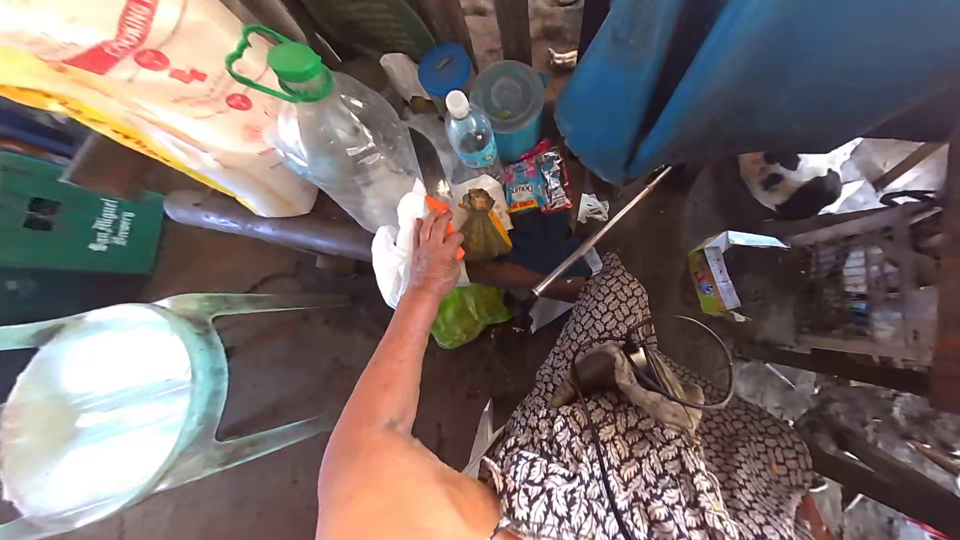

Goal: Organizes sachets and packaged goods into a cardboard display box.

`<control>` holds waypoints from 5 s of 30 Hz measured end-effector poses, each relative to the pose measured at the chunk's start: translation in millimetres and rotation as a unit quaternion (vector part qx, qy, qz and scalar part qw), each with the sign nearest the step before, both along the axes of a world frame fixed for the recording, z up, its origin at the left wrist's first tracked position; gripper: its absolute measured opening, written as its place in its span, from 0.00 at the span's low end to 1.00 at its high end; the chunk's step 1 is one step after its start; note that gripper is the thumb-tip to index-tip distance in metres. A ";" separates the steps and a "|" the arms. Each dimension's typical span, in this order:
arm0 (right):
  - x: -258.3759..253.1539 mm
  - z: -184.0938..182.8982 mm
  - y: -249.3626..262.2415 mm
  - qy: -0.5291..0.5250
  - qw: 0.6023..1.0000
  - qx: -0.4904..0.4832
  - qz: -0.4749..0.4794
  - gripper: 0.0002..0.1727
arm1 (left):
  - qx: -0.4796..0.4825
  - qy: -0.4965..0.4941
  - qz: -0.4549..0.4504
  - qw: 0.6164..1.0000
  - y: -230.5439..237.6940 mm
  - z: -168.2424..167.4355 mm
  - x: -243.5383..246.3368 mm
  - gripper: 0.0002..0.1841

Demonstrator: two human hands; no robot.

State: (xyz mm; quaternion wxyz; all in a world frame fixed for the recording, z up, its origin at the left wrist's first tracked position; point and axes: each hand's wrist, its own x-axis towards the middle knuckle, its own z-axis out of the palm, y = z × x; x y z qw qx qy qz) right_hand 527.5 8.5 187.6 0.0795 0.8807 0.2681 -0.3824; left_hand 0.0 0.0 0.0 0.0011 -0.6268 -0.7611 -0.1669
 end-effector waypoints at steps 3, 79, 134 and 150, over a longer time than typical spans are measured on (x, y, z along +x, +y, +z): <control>50.0 -55.4 -12.6 0.007 0.998 0.064 0.003 0.29 | -0.105 -0.015 0.025 0.994 3.9 21.2 13.0 0.29; 25.6 -0.4 35.0 0.414 0.669 0.601 -0.142 0.16 | -0.183 -0.781 -0.291 0.521 69.5 155.7 391.8 0.18; 142.8 -18.6 -94.4 0.559 0.724 0.401 0.055 0.09 | -0.314 -0.689 -0.335 0.560 36.3 160.9 473.5 0.03; 245.6 55.3 -118.6 0.088 0.634 0.758 -0.128 0.07 | -0.381 -0.672 -0.192 0.605 65.7 176.7 521.8 0.09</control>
